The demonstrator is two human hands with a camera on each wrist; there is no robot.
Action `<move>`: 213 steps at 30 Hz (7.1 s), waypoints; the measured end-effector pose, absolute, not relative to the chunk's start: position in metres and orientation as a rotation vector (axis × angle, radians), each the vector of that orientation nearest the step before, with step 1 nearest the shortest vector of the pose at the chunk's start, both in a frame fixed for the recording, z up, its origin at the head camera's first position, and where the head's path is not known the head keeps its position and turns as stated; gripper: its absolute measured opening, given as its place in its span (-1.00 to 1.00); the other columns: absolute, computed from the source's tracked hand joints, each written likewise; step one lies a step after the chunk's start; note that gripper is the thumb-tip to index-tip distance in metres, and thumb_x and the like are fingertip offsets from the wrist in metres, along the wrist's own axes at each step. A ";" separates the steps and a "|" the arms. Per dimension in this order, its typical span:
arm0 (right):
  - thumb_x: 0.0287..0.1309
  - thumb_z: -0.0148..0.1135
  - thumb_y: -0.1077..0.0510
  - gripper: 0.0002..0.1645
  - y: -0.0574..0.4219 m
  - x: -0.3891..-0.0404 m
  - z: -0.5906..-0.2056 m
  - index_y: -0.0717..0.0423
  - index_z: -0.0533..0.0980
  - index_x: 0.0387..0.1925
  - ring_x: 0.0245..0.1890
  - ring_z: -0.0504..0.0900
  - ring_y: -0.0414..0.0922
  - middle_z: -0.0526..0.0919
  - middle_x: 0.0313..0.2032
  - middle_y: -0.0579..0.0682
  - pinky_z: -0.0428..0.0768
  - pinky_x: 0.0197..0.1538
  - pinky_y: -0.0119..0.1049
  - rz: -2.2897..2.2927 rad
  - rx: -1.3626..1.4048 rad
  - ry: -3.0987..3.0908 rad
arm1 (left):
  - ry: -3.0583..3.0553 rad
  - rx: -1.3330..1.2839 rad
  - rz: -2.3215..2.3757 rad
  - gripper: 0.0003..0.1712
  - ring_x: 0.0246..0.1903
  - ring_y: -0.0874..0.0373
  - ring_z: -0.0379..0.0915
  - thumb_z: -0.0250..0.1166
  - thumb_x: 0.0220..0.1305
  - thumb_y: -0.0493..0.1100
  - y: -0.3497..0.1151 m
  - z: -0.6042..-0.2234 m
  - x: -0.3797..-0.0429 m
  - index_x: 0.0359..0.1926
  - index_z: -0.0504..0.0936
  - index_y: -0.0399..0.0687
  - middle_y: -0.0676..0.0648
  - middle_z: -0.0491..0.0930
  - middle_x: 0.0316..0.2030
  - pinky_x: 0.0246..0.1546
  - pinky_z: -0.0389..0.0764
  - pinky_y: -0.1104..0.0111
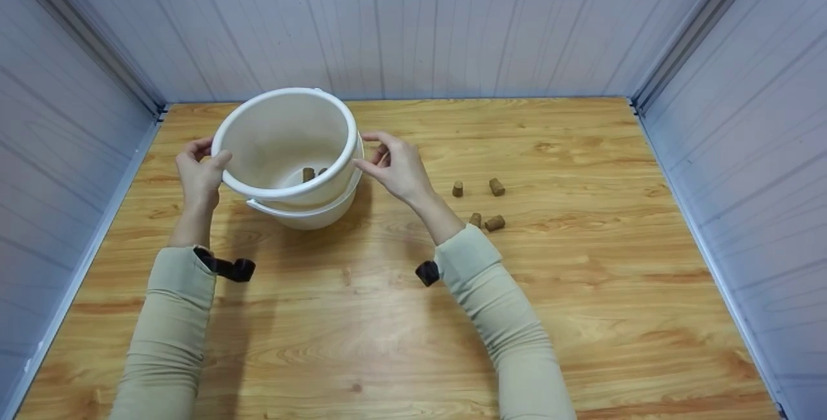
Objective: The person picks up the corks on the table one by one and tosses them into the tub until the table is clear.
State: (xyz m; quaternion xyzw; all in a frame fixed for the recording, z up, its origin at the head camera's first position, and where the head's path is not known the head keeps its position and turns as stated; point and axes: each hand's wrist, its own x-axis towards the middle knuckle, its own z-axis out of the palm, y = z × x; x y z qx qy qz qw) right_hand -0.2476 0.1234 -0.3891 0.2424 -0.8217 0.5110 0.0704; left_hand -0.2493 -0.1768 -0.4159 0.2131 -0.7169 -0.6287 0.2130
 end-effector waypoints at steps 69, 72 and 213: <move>-0.07 0.30 0.16 -0.36 0.300 -0.198 -0.505 0.39 0.32 0.03 -0.45 0.49 0.00 0.50 -0.49 0.10 0.47 -0.44 -0.27 1.062 0.210 -3.017 | -2.009 0.602 -1.736 -0.56 -0.43 0.20 0.27 0.16 -0.12 -0.45 -0.177 -0.416 -0.248 -0.10 0.43 -0.38 -0.04 0.33 -0.35 -0.38 0.49 0.43; -0.06 0.29 0.15 -0.34 0.303 -0.200 -0.506 0.38 0.30 0.05 -0.49 0.48 -0.05 0.50 -0.50 0.08 0.45 -0.48 -0.32 1.040 0.158 -3.036 | -2.003 0.595 -1.737 -0.56 -0.44 0.19 0.28 0.17 -0.13 -0.45 -0.177 -0.416 -0.248 -0.10 0.43 -0.38 -0.05 0.33 -0.36 -0.38 0.50 0.43; -0.16 0.36 0.17 -0.52 0.127 -0.237 -0.381 0.25 0.49 -0.13 -0.58 0.44 -0.12 0.51 -0.55 0.09 0.37 -0.54 -0.51 1.497 0.575 -2.576 | -1.976 0.582 -1.723 -0.58 -0.58 0.25 0.29 0.17 -0.15 -0.45 -0.177 -0.418 -0.250 -0.13 0.45 -0.39 -0.04 0.36 -0.41 -0.49 0.46 0.49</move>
